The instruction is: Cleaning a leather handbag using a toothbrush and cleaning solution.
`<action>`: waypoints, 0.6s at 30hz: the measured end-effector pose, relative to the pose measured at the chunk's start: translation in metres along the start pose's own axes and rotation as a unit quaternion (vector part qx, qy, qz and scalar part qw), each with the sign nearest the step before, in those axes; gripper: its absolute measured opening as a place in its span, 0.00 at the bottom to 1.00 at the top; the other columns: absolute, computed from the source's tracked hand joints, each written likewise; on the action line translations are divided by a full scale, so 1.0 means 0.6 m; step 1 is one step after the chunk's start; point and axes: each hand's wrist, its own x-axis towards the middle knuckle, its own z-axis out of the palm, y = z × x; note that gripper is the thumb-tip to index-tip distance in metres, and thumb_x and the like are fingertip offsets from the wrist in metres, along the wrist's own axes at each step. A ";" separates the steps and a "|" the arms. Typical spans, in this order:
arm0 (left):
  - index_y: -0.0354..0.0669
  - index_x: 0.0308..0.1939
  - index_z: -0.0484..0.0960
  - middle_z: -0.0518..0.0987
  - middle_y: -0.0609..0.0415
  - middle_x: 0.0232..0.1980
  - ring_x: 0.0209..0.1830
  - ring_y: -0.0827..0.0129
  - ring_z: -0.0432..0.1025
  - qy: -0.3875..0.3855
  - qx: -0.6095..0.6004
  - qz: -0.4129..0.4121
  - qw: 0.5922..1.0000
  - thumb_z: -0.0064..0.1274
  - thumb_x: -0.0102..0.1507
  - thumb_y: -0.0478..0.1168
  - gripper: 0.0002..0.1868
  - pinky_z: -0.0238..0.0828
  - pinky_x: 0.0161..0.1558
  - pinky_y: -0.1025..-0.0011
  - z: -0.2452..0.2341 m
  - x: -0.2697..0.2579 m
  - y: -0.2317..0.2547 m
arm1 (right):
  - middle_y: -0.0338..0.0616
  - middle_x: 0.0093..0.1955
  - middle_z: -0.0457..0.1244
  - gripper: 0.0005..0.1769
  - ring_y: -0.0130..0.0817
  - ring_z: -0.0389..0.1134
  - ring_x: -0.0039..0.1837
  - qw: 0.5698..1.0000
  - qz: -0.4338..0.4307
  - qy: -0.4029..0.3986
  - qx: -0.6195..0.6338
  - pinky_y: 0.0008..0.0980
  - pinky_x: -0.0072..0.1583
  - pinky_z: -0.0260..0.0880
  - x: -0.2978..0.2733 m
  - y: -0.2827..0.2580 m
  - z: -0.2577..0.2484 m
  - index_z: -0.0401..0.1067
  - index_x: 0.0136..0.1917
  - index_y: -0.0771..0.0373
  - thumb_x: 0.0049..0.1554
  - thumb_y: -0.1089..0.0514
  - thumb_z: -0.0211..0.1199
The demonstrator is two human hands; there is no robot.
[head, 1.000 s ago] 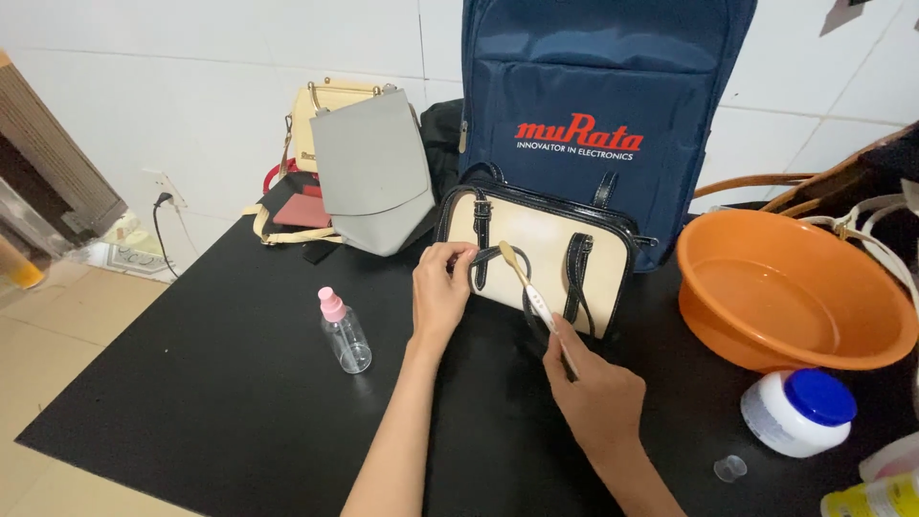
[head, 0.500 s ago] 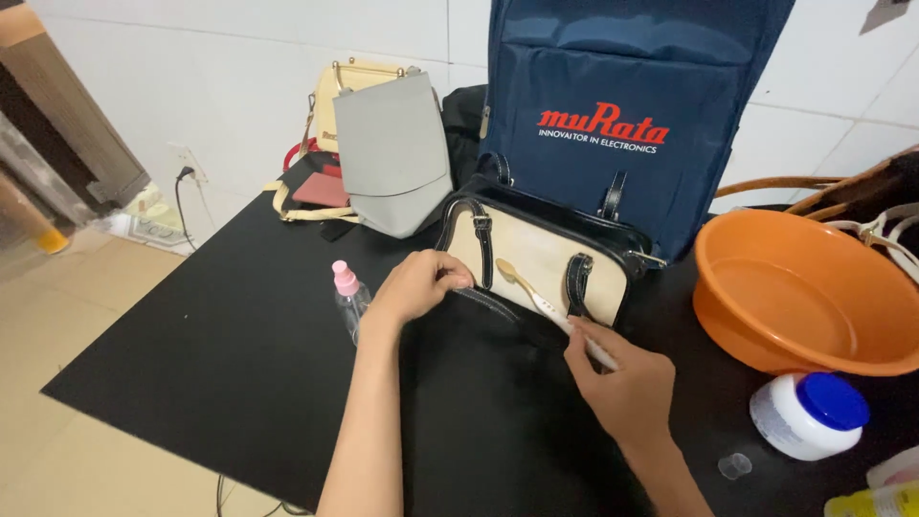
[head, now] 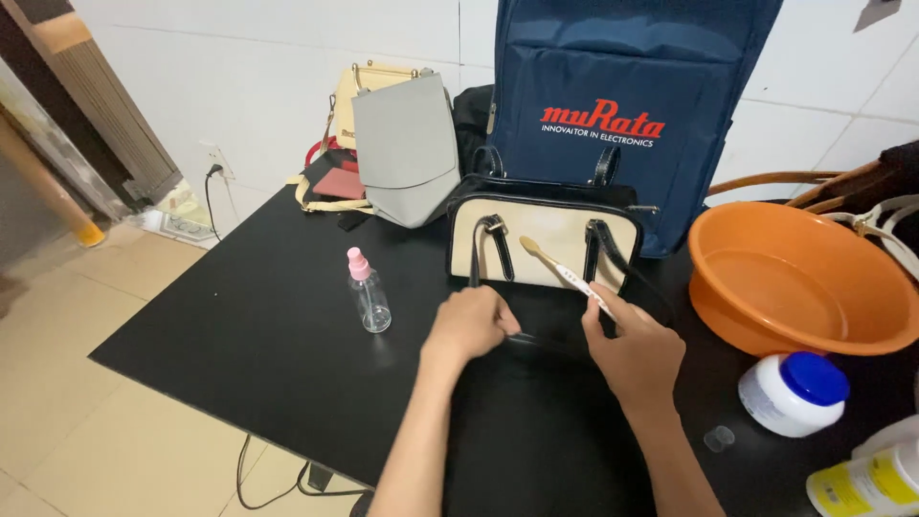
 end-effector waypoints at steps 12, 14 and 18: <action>0.46 0.39 0.86 0.88 0.62 0.47 0.51 0.67 0.81 0.055 -0.136 0.058 0.987 0.40 0.61 0.29 0.17 0.75 0.51 0.65 -0.041 -0.075 0.054 | 0.37 0.29 0.68 0.16 0.41 0.71 0.39 0.956 0.237 -0.120 -0.128 0.42 0.46 0.66 -0.061 0.028 -0.081 0.82 0.59 0.38 0.63 0.43 0.57; 0.46 0.42 0.86 0.84 0.59 0.45 0.47 0.68 0.79 0.172 -0.198 0.132 0.956 0.49 0.63 0.32 0.11 0.73 0.52 0.68 -0.022 -0.066 0.032 | 0.37 0.28 0.67 0.16 0.40 0.70 0.37 0.958 0.236 -0.115 -0.113 0.41 0.44 0.65 -0.067 0.030 -0.081 0.82 0.59 0.41 0.63 0.44 0.58; 0.46 0.59 0.76 0.72 0.52 0.56 0.52 0.68 0.70 0.468 -0.276 0.128 0.830 0.52 0.67 0.39 0.16 0.70 0.37 0.74 -0.003 -0.061 0.002 | 0.39 0.24 0.63 0.14 0.42 0.65 0.32 0.956 0.231 -0.148 -0.100 0.41 0.41 0.62 -0.062 0.018 -0.089 0.81 0.57 0.42 0.65 0.46 0.55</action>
